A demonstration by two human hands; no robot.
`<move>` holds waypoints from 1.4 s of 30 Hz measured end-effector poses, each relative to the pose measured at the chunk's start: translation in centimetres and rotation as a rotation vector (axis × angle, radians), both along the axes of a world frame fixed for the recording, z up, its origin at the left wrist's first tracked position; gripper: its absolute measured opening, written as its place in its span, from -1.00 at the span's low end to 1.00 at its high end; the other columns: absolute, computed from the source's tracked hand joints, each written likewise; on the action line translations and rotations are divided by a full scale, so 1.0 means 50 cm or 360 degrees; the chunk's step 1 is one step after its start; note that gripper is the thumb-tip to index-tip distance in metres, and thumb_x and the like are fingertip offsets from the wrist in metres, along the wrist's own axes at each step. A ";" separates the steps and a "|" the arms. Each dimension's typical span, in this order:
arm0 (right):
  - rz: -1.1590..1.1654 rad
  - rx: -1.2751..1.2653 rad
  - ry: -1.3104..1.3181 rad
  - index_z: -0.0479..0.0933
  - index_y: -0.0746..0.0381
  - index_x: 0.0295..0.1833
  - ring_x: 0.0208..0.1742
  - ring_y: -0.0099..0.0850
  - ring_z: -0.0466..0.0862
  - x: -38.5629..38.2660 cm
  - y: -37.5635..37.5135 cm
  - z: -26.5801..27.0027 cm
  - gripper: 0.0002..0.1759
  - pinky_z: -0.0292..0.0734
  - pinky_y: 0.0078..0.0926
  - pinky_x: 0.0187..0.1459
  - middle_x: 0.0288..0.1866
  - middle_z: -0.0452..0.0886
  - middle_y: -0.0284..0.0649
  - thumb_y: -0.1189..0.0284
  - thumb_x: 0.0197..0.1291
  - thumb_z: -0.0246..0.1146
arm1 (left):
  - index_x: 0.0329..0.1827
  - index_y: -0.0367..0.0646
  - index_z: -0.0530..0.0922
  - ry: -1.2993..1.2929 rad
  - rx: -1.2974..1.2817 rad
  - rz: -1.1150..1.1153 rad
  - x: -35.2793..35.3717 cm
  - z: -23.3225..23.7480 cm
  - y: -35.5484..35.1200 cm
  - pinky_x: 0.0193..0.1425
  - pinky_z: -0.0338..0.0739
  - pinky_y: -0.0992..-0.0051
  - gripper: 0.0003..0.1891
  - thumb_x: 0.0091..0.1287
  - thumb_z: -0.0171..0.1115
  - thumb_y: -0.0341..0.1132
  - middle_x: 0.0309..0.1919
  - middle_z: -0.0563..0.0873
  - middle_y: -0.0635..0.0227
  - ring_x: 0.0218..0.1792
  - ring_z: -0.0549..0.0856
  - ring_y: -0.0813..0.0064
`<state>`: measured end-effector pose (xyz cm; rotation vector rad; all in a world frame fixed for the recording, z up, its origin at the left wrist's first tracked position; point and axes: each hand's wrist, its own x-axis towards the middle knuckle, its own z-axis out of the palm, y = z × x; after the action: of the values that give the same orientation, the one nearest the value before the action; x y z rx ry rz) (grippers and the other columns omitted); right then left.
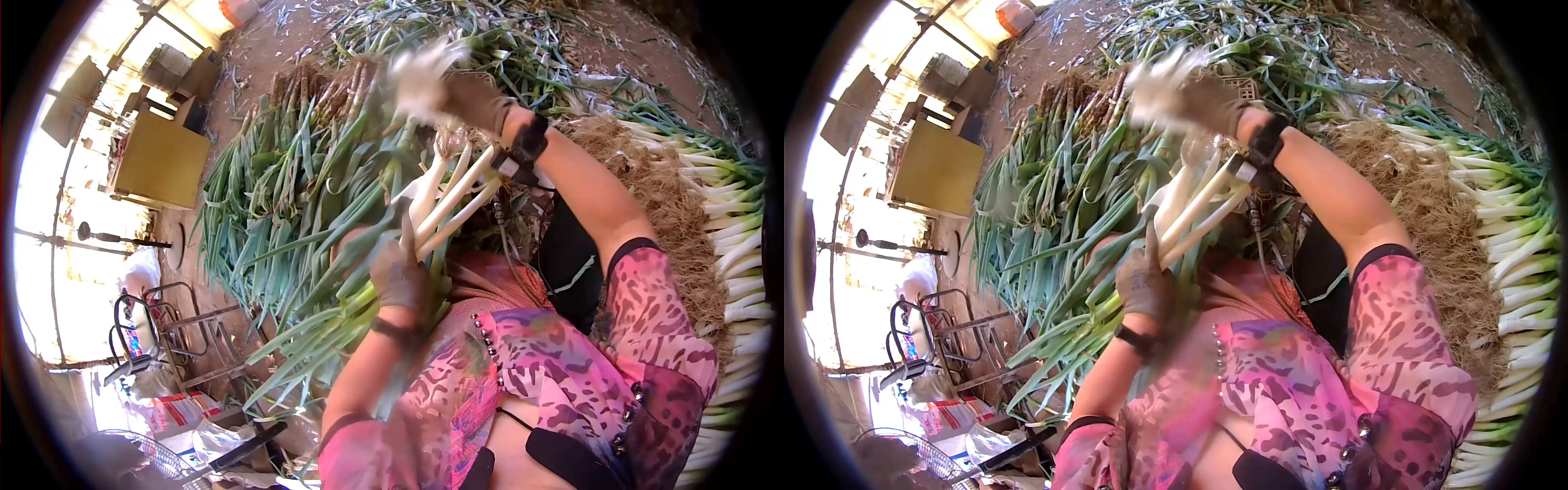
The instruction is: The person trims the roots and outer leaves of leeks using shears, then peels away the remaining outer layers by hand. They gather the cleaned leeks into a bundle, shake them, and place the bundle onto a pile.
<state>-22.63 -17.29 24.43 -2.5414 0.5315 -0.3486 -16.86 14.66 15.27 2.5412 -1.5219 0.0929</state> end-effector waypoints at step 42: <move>0.0173 -0.0731 -0.0395 0.53 0.29 0.28 -0.04 -0.44 0.62 -0.089 -0.024 -0.072 -0.47 0.56 -0.43 0.02 -0.05 0.65 -0.25 0.26 0.29 0.39 | 0.12 -0.26 0.63 0.1469 -0.0038 -0.0102 0.152 0.096 0.040 0.00 0.61 0.44 -0.41 0.03 0.59 -0.19 -0.13 0.75 0.31 -0.15 0.72 0.49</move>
<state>-27.09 -18.47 20.84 -2.8857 0.2348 -0.8128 -9.26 16.69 20.08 2.0029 -1.1685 -0.9183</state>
